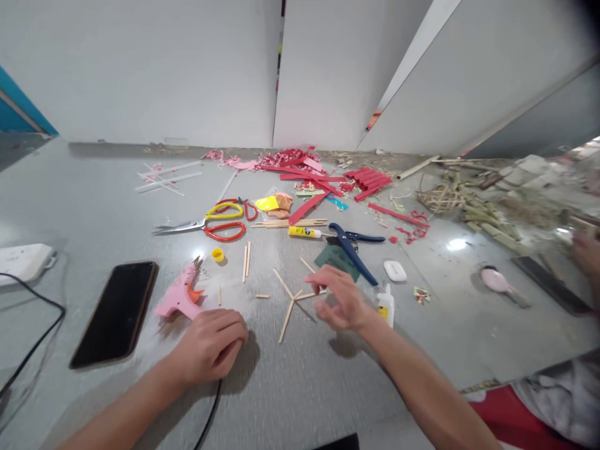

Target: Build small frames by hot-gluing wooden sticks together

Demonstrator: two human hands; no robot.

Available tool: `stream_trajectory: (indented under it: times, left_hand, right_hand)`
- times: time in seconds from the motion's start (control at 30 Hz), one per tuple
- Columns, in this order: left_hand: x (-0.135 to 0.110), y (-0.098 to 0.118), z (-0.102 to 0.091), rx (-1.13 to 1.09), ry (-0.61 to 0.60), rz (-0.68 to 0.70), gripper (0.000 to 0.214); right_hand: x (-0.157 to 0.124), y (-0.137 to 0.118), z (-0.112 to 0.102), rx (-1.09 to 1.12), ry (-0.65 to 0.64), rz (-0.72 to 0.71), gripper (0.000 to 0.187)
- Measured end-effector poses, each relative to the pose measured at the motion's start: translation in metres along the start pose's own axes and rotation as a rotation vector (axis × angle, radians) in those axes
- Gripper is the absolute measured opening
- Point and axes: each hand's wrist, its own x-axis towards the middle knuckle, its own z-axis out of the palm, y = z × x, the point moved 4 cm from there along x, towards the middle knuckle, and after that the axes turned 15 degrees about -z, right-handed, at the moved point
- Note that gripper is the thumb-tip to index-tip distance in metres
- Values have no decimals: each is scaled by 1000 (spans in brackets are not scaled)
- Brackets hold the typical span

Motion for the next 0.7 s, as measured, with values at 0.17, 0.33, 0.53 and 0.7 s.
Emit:
stream_trajectory:
  times: [0.17, 0.33, 0.53, 0.7]
  left_hand:
    - [4, 3, 0, 23, 5, 2, 25]
    - [6, 4, 3, 68, -55, -1, 28]
    - [1, -2, 1, 39, -85, -49, 27]
    - [1, -1, -2, 52, -52, -60, 28]
  right_hand:
    - [-8, 3, 9, -35, -17, 50, 30]
    - [-15, 4, 15, 35, -47, 99, 17]
    - [-15, -1, 20, 115, 28, 132, 9]
    - [-14, -8, 22, 124, 26, 131, 5]
